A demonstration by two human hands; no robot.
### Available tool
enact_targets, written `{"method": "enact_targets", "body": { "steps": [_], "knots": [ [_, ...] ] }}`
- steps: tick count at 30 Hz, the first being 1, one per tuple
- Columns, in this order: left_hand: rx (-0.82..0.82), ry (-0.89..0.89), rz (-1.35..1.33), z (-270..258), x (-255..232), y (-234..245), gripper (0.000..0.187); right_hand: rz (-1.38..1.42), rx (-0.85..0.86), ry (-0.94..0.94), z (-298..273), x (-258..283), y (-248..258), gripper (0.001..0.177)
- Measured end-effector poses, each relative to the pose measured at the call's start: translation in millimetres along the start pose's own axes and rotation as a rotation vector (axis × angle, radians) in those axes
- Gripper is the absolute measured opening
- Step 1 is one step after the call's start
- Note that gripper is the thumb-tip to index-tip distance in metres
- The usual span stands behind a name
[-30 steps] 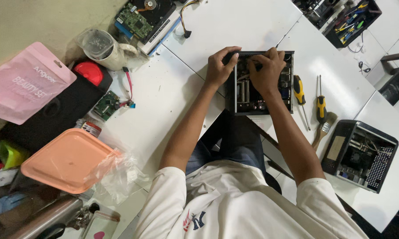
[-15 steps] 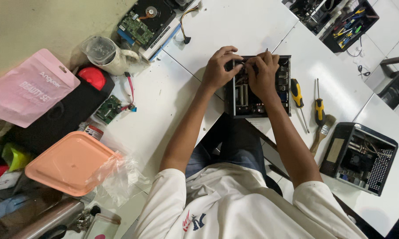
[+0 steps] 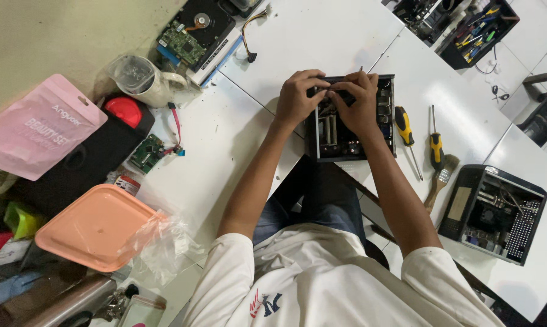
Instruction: The person works on a small computer case placed on a white table, using a screwdriver to tighten screws on the motherboard and case. They also connect internal wires and handle a hard drive and other components on the table.
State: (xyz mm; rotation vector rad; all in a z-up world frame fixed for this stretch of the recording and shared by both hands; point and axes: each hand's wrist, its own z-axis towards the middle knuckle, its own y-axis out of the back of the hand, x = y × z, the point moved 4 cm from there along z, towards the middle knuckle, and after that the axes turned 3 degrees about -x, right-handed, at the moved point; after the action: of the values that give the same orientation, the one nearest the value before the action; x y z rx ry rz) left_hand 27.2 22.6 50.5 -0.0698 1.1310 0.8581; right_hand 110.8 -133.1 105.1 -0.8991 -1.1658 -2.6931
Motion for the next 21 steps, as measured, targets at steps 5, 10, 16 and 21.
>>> {"method": "enact_targets", "body": {
  "steps": [5, 10, 16, 21],
  "knots": [
    [-0.018, 0.023, -0.012, 1, -4, 2, 0.016, 0.053, -0.027, -0.025, 0, -2, 1, 0.013],
    [-0.048, 0.150, -0.327, -1, 17, 3, 0.024, -0.014, -0.058, -0.053, 2, -3, 0, 0.009],
    [0.058, 0.036, -0.197, 1, -4, 15, 0.031, -0.123, -0.040, -0.029, -1, -15, -3, 0.009],
    [0.092, 0.124, -0.352, -6, 13, 20, 0.033, -0.328, 0.034, 0.064, 3, -14, -12, 0.007]
  ]
}}
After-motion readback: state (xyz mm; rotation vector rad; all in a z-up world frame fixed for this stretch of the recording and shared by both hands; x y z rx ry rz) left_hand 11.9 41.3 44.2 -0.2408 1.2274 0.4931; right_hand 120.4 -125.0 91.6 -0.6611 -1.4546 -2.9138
